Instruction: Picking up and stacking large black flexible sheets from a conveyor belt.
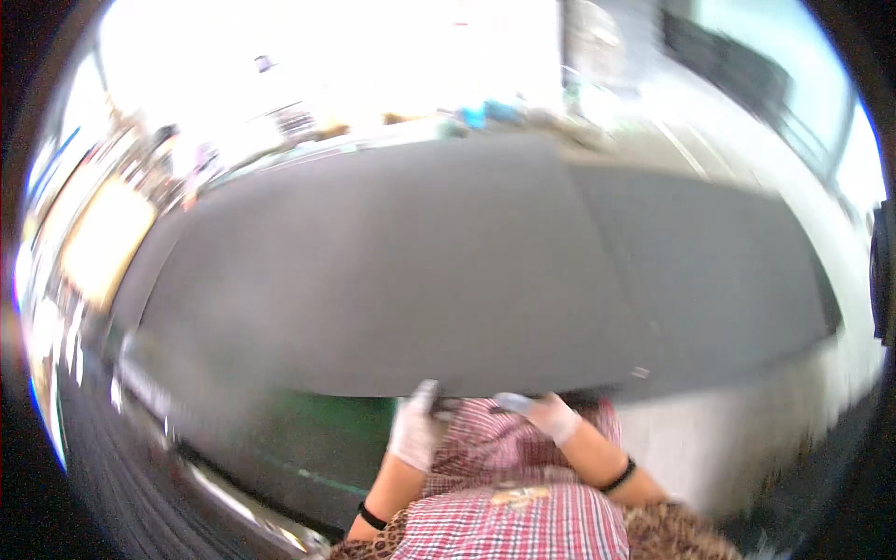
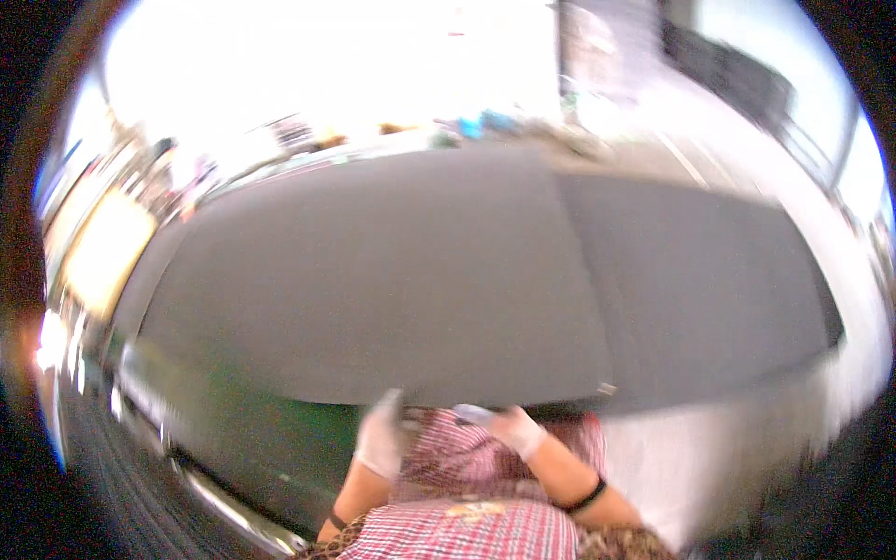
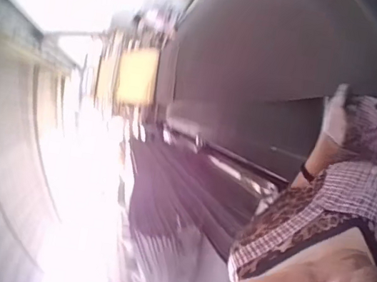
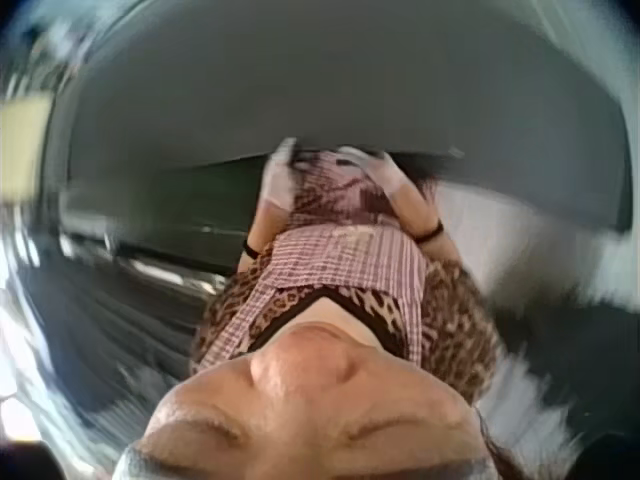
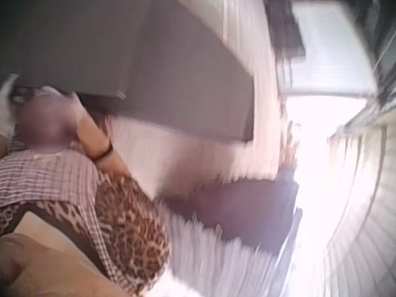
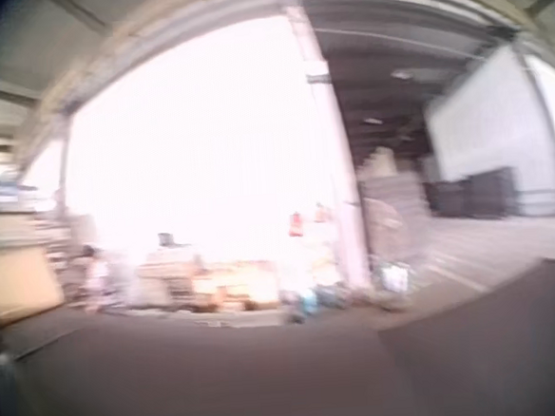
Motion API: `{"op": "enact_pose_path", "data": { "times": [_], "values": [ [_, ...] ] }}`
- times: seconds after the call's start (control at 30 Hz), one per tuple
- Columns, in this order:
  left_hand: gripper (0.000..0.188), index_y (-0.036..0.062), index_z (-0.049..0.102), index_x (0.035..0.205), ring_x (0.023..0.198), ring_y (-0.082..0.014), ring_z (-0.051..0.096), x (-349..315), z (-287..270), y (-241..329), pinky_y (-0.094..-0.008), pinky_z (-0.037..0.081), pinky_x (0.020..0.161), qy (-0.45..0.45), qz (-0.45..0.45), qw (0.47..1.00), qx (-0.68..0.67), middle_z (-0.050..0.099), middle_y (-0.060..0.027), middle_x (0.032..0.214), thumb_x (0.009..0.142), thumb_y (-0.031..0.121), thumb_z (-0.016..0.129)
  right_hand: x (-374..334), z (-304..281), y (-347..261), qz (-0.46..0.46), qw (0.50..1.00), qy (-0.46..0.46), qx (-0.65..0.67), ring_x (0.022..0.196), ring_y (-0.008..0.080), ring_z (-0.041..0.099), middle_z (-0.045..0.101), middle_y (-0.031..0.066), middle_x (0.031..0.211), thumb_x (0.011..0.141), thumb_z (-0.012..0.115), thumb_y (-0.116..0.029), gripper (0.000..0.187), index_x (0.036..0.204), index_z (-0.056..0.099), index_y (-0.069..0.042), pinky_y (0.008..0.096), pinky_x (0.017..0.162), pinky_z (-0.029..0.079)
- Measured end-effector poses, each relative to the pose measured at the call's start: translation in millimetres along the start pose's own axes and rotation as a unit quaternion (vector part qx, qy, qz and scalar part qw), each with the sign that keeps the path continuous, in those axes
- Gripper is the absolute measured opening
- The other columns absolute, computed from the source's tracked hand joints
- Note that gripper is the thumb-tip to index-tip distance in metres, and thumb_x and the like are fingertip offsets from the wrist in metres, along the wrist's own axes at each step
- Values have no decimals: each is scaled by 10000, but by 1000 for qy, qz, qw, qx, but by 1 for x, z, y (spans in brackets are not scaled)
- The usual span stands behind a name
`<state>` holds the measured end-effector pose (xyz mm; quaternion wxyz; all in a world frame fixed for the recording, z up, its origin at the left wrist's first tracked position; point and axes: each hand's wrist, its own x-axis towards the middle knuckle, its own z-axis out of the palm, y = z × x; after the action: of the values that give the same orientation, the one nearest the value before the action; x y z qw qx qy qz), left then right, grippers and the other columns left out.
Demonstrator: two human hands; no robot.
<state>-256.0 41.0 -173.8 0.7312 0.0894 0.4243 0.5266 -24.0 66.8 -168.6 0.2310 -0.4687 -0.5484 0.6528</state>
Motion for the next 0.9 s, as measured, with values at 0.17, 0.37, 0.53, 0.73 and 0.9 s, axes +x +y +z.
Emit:
{"op": "enact_pose_path", "data": {
  "times": [0.17,0.37,0.53,0.73,0.9],
  "values": [
    [203,143,487,756,512,-44,403,33,-78,32,-177,316,391,163,138,976,-44,391,62,592,899,184,625,22,-56,133,6,989,146,-30,1133,216,527,585,93,1183,885,514,-204,370,1229,528,-68,358,1041,352],
    [460,-77,342,1332,1131,-212,500,67,-178,70,-276,481,953,215,234,942,-107,445,-176,1283,954,139,489,1,-125,292,22,852,400,337,1089,280,515,560,135,1066,885,448,-173,312,1167,544,-81,405,992,391],
    [524,-81,235,1389,1325,-284,332,-2,-102,43,-356,325,1109,276,302,911,-50,296,-225,1424,983,203,408,-2,-137,319,58,953,278,-102,1015,343,517,506,131,1137,896,425,-161,296,1183,494,-143,422,1003,365],
    [522,-54,251,1392,1357,-300,279,-18,-120,42,-381,247,1142,153,323,934,21,283,-202,1445,980,227,404,11,-123,238,164,694,521,469,1015,312,498,474,167,1210,836,597,-113,378,1184,461,-59,486,900,442],
    [417,-21,345,1344,1258,-260,401,-18,-26,20,-355,345,1090,137,362,920,67,409,-166,1335,986,185,396,-4,-165,176,90,595,506,618,1056,321,483,474,175,1246,875,587,-252,467,1255,436,-27,520,966,387]
  ]
}}
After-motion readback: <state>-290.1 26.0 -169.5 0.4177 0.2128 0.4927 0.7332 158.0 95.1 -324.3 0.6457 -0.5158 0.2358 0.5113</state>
